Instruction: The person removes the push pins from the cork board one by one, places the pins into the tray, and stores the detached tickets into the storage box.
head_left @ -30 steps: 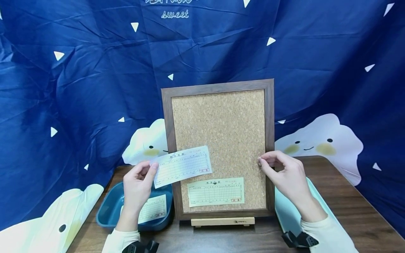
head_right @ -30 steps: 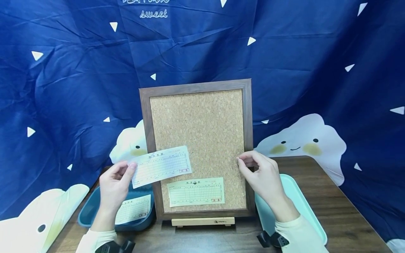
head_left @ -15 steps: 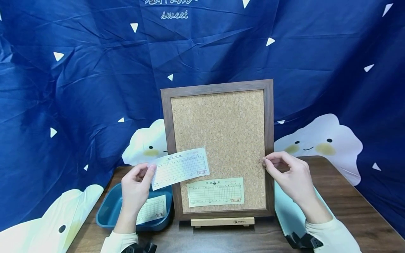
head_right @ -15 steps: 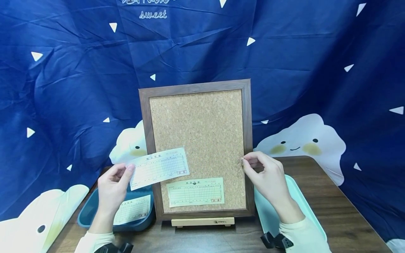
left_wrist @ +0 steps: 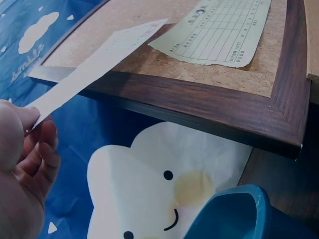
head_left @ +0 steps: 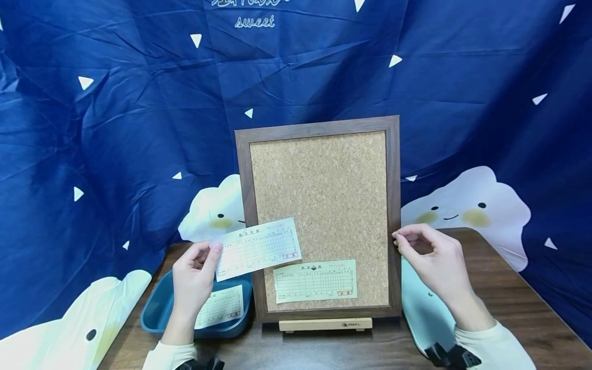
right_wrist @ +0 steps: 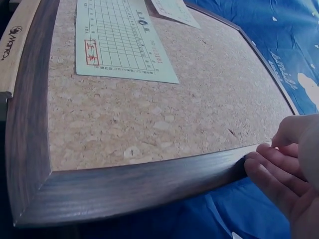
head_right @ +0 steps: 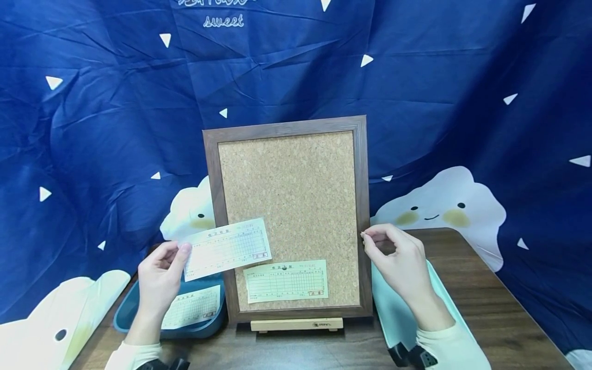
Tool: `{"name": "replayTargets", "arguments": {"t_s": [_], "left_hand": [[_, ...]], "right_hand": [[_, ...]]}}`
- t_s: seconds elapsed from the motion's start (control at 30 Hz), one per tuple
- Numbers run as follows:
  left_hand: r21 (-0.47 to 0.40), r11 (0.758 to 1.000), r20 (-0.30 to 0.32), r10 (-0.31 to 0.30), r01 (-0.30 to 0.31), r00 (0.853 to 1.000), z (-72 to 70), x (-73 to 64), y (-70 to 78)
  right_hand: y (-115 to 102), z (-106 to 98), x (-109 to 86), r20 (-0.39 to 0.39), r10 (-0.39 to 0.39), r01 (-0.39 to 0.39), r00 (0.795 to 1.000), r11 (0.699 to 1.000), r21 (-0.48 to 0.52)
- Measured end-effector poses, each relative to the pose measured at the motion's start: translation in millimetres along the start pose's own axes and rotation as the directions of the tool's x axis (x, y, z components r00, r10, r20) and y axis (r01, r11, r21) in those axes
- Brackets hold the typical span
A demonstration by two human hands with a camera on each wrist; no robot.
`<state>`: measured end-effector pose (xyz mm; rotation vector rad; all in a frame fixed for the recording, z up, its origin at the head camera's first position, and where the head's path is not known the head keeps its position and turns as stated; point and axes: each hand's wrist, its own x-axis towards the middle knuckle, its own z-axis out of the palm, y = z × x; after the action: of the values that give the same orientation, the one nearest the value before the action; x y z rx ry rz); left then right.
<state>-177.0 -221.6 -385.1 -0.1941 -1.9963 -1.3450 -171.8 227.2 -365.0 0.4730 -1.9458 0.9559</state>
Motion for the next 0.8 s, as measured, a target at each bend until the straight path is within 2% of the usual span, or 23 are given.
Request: {"name": "replayTargets", "arguments": {"t_s": [0.2,0.4,0.63,0.8], "left_hand": [[0.020,1.000,0.001,-0.020,0.020,1.000,-2.4,-1.3,-2.8],[-0.001,0.999,-0.011,-0.033,0.033,0.999,-4.0,-1.6,-5.0],[-0.018,0.999,-0.022,-0.047,0.046,0.999,-8.2,-4.2,-6.5],[-0.011,0.999,-0.027,-0.033,0.033,0.999,-11.8,-6.6,-10.8]], "right_hand": [[1.7,-5.0,-1.2,0.012,-0.003,0.003,1.000,1.000,-0.001],[4.1,-10.9,-0.6,0.014,-0.002,0.003,1.000,1.000,-0.013],[8.3,-14.3,-2.7,0.008,0.039,-0.040,0.999,0.999,0.024],[11.9,-17.3,-6.4,0.008,0.063,-0.064,0.998,0.998,0.002]]}}
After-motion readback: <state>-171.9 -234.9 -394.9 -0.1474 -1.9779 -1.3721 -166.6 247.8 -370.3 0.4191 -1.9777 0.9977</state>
